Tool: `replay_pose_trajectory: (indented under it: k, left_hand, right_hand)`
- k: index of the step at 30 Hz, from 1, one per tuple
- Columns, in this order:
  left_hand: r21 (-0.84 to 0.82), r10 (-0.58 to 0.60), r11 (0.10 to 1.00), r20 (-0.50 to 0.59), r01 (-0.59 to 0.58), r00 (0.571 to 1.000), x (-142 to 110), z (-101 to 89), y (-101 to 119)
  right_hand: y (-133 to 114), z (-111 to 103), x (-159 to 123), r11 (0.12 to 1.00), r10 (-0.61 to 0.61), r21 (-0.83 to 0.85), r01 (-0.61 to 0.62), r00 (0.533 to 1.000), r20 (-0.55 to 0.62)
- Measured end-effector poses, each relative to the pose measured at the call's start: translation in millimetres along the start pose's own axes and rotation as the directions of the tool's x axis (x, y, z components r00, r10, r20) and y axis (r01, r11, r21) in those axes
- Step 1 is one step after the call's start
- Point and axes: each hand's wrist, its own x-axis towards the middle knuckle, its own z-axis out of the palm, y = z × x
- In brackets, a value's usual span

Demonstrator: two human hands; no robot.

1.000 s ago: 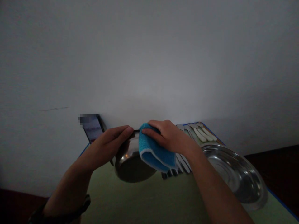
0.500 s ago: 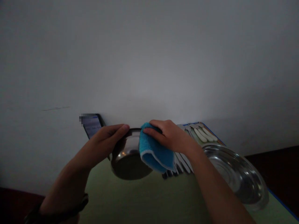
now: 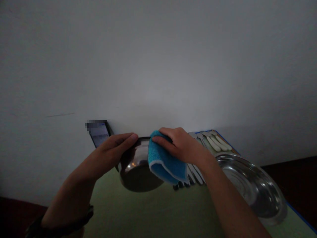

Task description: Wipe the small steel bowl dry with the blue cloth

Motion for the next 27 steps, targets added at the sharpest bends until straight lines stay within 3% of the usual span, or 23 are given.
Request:
replay_pose_trajectory:
  k: [4,10,16,23,27]
  left_hand:
    - [0.057,0.011,0.998,0.035,-0.013,0.999,0.0,0.3,0.4]
    - [-0.031,-0.017,0.999,-0.034,0.016,0.999,-1.4,-2.1,0.8]
    - [0.074,0.004,0.997,-0.005,-0.003,1.000,-1.5,-1.1,1.6]
    - [-0.020,-0.018,1.000,0.067,0.019,0.998,-2.8,-1.1,2.5]
    - [-0.052,-0.030,0.998,-0.042,0.027,0.999,-3.4,-2.0,5.0]
  right_hand:
    - [-0.4,3.1,0.9,1.000,-0.029,-0.001,0.029,1.000,0.011]
    - [0.9,-0.9,-1.2,0.999,-0.007,0.032,0.008,1.000,-0.020]
    - [-2.2,-1.5,-0.4,1.000,-0.019,0.010,0.019,1.000,0.005]
    - [-6.7,-0.8,-0.2,0.998,-0.063,0.017,0.063,0.998,-0.001]
    - [-4.7,-3.8,-3.2,0.999,-0.022,0.041,0.022,1.000,0.008]
